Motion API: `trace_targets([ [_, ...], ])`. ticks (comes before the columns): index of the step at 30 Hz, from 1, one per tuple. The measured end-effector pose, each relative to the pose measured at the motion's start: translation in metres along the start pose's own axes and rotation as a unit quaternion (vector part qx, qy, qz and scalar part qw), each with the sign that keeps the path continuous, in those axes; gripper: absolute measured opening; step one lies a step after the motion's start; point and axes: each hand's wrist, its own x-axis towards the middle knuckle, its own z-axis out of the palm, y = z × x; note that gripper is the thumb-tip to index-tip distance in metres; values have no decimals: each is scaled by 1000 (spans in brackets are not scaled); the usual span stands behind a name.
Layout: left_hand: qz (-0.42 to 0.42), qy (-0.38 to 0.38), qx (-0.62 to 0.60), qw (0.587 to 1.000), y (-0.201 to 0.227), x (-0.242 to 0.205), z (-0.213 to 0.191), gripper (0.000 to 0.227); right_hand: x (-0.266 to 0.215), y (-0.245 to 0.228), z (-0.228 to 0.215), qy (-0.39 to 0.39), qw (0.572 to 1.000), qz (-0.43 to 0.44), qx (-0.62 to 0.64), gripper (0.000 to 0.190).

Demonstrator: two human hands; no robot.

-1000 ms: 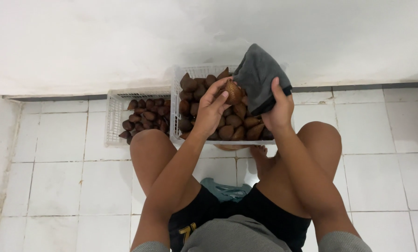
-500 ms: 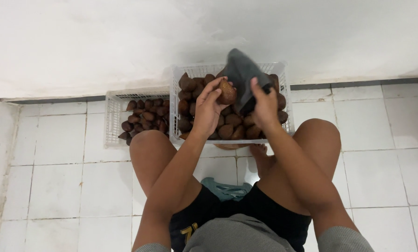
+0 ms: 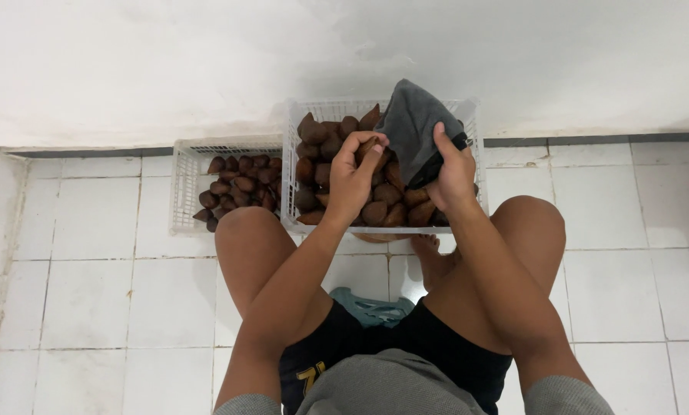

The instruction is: Cleaning salak fruits by wiping them individually with a cloth to remove dirt or debris

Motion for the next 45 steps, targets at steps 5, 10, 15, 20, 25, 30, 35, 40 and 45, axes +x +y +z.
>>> trace_targets([
  [5, 24, 2, 25, 999, -5, 0, -2, 14, -6, -6, 9, 11, 1000, -3, 7, 57],
  [10, 39, 2, 45, 998, 0, 1, -2, 13, -14, -12, 17, 17, 1000, 1, 1, 57],
  [15, 43, -4, 32, 999, 3, -1, -1, 16, -15, -11, 17, -13, 1000, 0, 1, 54],
  [20, 43, -3, 30, 999, 2, 0, -1, 16, -15, -10, 16, -16, 1000, -2, 7, 53],
  [25, 41, -6, 32, 999, 4, 0, -1, 17, -13, -9, 16, -17, 1000, -6, -3, 51],
  [30, 47, -1, 23, 999, 8, 2, -1, 19, -16, -9, 22, -5, 1000, -14, -7, 54],
  [35, -37, 28, -125, 991, -16, 9, -4, 21, -10, 10, 0, -9, 995, -75, -66, 56],
  [40, -127, 19, -308, 943, -35, 14, -11, 31, -8, 28, -10, -62, 962, -233, -131, 40],
  [45, -182, 33, -312, 932, -46, 15, -11, 36, -20, 25, 1, -101, 887, -395, -216, 50],
])
